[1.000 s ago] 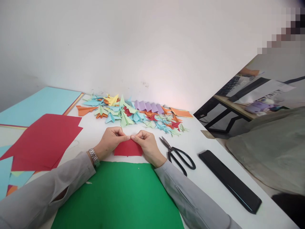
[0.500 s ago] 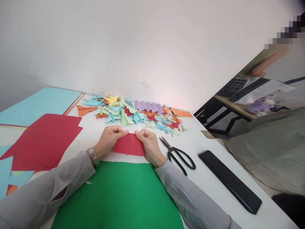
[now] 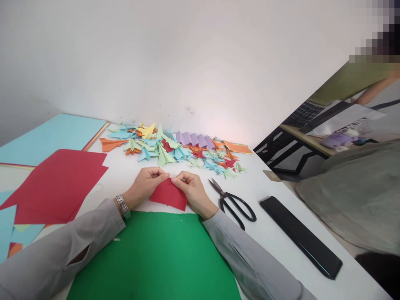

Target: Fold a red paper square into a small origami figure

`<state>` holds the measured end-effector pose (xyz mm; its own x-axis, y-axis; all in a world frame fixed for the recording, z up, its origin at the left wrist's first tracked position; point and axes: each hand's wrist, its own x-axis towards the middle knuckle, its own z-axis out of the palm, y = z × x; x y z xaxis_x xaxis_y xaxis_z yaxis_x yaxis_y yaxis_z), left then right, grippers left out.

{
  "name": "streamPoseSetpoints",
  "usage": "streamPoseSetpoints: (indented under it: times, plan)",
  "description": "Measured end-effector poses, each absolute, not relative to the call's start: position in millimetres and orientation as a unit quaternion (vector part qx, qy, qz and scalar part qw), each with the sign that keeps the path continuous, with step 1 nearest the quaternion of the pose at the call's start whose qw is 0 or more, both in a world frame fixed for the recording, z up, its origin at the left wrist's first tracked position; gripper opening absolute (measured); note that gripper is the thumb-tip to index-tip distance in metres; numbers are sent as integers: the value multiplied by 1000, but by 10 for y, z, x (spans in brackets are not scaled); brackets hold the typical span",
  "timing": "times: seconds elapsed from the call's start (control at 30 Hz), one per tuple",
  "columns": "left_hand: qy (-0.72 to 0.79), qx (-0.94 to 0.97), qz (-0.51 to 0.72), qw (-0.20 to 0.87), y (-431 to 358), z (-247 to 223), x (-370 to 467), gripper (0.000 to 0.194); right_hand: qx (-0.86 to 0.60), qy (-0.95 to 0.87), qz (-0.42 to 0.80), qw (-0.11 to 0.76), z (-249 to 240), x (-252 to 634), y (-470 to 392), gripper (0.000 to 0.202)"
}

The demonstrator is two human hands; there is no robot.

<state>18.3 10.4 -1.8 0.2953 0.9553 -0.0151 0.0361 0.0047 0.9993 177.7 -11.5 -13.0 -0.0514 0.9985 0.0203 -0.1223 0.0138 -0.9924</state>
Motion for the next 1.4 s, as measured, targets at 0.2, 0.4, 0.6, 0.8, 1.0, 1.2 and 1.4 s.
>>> streamPoseSetpoints:
  times: [0.2, 0.4, 0.6, 0.8, 1.0, 1.2, 1.4]
  plan:
    - [432, 552, 427, 571, 94, -5, 184, 35, -461, -445, 525, 560, -122, 1763, -114, 40]
    - [418, 584, 435, 544, 82, 34, 186, 28, -456, -468, 523, 548, -145, 1774, -111, 43]
    - [397, 661, 408, 489, 102, 22, 168, 21, -456, -493, 524, 523, -135, 1767, -127, 40]
    - [397, 652, 416, 494, 111, 6, 164, 22, -450, -512, 520, 514, -107, 1771, -127, 40]
    - [392, 648, 427, 494, 109, 21, 167, 20, -455, -498, 517, 527, -124, 1761, -118, 39]
    - [409, 618, 454, 494, 107, 9, 174, 24, -471, -468, 509, 548, -146, 1748, -111, 37]
    - [412, 566, 476, 532, 94, 38, 188, 33, -465, -460, 516, 553, -151, 1752, -115, 36]
